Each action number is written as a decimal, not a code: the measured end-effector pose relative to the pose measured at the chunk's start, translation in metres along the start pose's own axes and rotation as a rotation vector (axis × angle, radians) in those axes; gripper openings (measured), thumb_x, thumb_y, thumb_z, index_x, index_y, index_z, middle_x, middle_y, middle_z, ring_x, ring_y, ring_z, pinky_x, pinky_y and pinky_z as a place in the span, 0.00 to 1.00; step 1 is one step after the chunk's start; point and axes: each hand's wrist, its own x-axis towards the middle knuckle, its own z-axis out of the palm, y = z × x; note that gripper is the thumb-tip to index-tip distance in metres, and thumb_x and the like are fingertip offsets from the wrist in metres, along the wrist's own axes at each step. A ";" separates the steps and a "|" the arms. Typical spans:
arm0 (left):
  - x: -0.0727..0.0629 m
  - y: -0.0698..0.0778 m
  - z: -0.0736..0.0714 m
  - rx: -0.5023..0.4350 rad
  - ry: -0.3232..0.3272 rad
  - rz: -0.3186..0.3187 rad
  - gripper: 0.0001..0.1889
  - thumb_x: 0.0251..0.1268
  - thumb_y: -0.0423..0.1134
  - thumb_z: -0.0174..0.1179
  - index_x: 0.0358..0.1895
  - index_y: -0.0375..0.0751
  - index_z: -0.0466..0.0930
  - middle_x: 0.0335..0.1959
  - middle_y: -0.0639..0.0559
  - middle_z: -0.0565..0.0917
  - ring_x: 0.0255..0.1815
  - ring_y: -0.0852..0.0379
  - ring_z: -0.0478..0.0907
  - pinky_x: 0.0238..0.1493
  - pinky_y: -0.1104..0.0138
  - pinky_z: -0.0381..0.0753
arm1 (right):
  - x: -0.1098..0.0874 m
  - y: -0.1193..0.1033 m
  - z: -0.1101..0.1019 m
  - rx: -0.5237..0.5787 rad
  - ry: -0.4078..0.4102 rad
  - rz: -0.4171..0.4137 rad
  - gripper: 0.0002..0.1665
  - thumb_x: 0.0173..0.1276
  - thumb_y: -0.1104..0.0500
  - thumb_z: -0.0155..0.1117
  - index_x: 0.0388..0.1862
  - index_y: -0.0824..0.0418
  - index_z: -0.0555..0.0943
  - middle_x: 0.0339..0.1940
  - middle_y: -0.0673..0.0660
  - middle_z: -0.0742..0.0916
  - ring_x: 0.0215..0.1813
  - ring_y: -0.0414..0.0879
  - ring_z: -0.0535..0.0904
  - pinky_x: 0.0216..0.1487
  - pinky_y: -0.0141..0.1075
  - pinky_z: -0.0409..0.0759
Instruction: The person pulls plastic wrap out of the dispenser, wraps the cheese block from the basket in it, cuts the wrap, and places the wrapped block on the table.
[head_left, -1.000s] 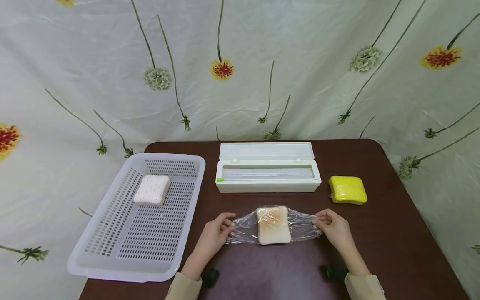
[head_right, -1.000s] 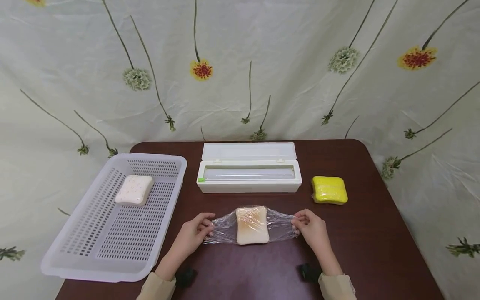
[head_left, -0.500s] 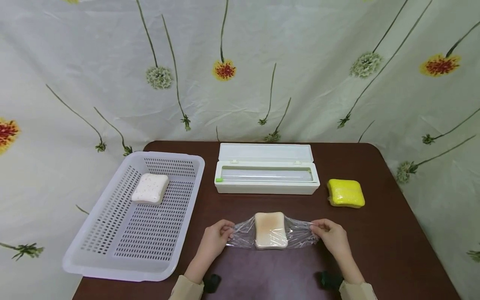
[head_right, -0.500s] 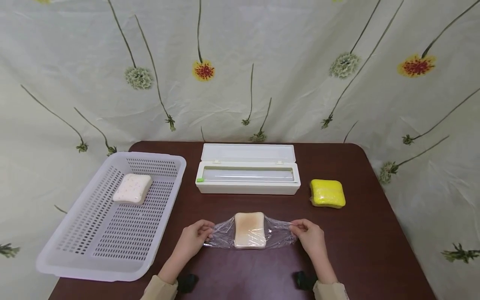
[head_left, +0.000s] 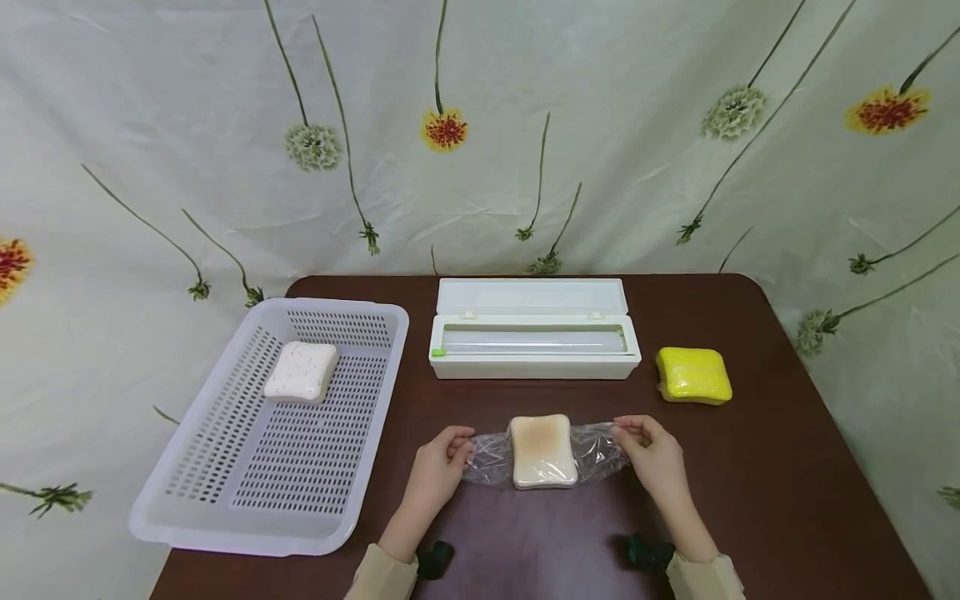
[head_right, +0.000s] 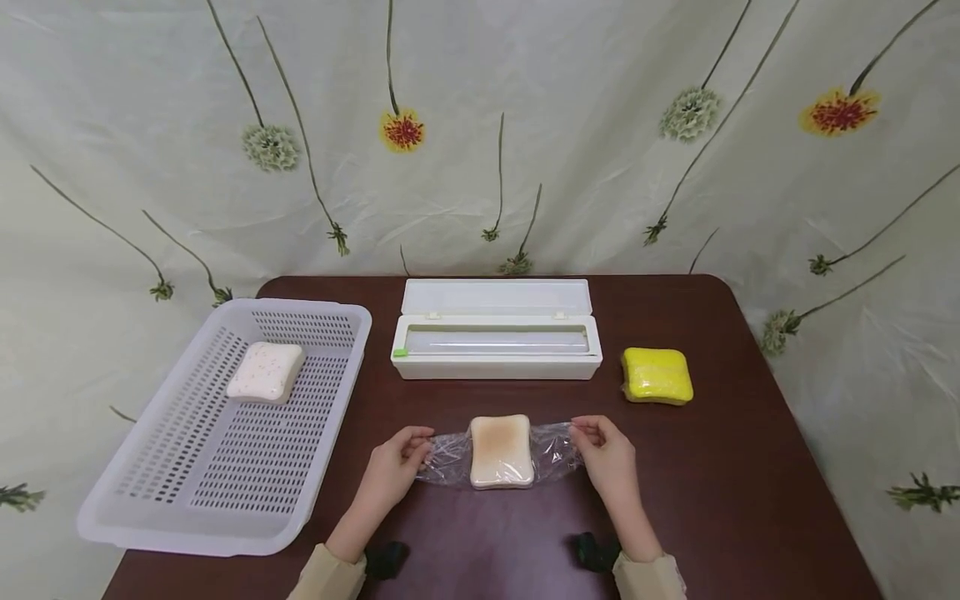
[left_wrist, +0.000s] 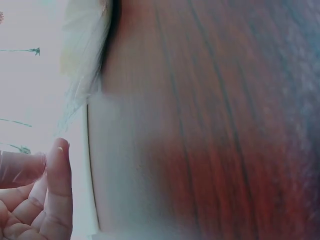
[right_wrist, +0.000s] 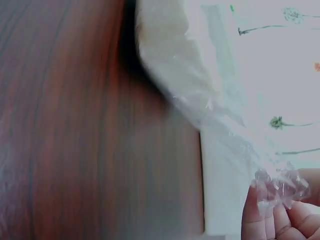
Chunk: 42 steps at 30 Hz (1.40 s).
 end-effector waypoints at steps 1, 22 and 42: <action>0.000 0.001 0.000 0.000 0.004 -0.003 0.08 0.64 0.28 0.63 0.45 0.36 0.84 0.31 0.49 0.86 0.29 0.59 0.82 0.29 0.72 0.79 | -0.001 -0.002 0.001 0.001 0.009 -0.006 0.11 0.67 0.60 0.67 0.45 0.65 0.84 0.39 0.62 0.89 0.30 0.28 0.78 0.32 0.24 0.77; 0.004 0.011 -0.001 0.058 0.019 -0.014 0.06 0.66 0.36 0.64 0.43 0.48 0.87 0.26 0.55 0.84 0.16 0.68 0.66 0.19 0.74 0.68 | -0.003 0.000 0.017 -0.355 0.221 -0.665 0.11 0.56 0.71 0.73 0.37 0.61 0.85 0.35 0.56 0.89 0.35 0.49 0.87 0.35 0.43 0.85; 0.004 0.012 0.002 -0.105 -0.001 -0.077 0.08 0.69 0.35 0.61 0.46 0.44 0.85 0.24 0.53 0.82 0.17 0.59 0.78 0.18 0.72 0.73 | -0.005 -0.011 0.029 0.175 -0.031 -0.140 0.13 0.66 0.65 0.67 0.49 0.68 0.83 0.39 0.65 0.87 0.31 0.33 0.83 0.37 0.32 0.85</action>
